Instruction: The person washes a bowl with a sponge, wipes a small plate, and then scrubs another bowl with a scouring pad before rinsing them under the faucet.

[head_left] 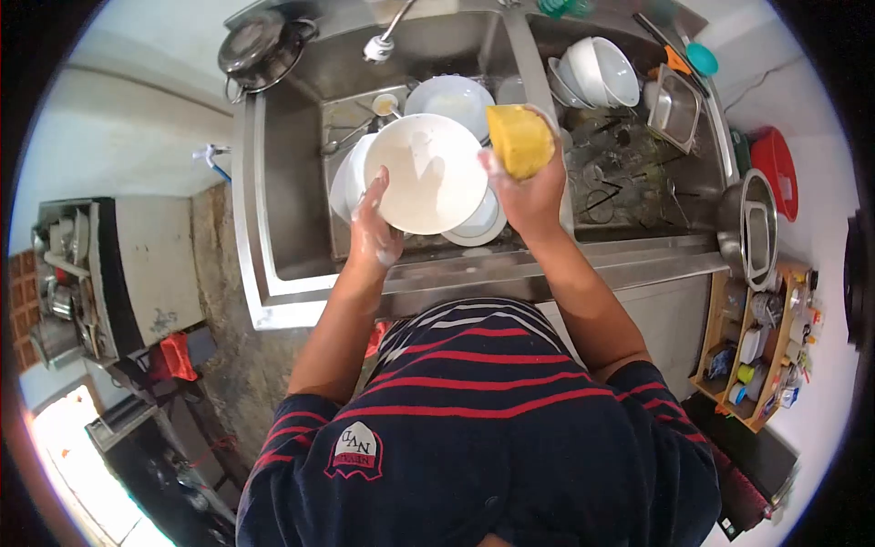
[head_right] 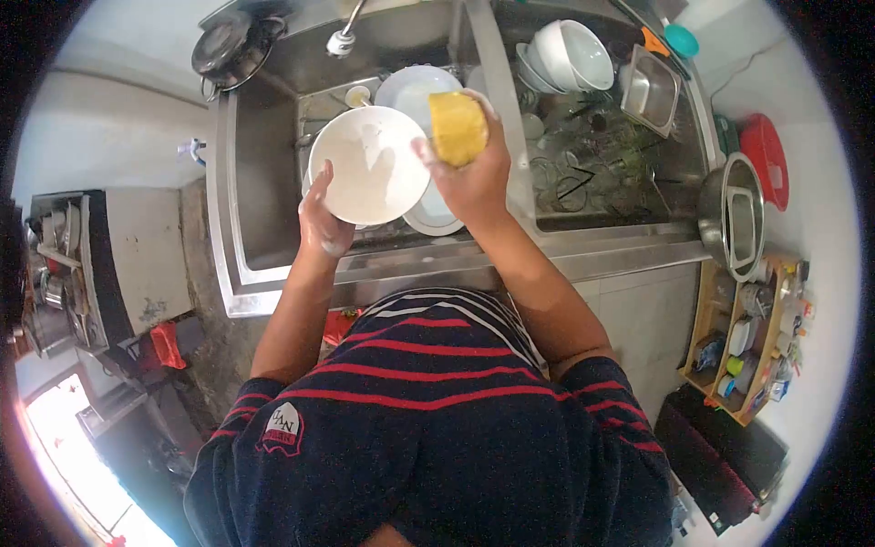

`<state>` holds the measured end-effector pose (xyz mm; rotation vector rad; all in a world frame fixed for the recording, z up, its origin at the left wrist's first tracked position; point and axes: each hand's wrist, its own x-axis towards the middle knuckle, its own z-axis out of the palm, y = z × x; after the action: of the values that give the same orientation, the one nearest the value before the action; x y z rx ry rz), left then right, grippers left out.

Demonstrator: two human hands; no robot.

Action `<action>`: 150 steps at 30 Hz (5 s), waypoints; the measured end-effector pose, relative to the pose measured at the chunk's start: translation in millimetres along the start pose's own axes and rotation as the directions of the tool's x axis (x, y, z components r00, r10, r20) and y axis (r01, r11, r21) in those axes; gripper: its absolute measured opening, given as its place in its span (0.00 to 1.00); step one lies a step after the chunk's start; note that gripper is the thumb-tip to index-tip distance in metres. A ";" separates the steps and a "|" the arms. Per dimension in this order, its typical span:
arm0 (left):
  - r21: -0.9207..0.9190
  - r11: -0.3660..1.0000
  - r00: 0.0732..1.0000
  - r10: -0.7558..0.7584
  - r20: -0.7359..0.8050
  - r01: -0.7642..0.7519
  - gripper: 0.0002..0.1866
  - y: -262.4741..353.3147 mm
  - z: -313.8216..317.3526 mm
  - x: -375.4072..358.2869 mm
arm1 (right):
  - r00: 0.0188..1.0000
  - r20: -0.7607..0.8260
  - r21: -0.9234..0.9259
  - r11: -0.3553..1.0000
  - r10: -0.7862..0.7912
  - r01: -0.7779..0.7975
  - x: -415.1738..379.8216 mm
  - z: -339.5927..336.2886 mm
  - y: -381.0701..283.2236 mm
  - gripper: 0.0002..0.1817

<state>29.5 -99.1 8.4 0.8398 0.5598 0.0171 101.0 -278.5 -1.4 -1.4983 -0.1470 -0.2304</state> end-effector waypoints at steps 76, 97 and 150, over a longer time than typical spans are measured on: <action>0.488 0.868 0.806 -0.353 0.475 0.093 0.33 -147.6 251.6 76.6 | 0.578 0.700 -0.559 0.182 -0.419 0.809 94.0 -246.1 -10.8 0.09; 0.590 0.616 0.816 0.161 0.555 -0.522 0.29 -144.8 236.8 75.3 | 0.752 0.629 -0.701 0.563 0.197 0.438 89.2 -261.2 -8.5 0.13; 0.765 0.586 0.916 -0.093 0.390 -0.266 0.29 -177.0 220.2 103.3 | 0.874 0.377 -0.672 0.560 -0.306 0.486 79.7 -266.8 34.8 0.18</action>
<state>187.1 -349.1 -47.7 1.7396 0.0975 -0.3437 174.5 -547.3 -34.7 -2.3316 -0.6499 -0.5461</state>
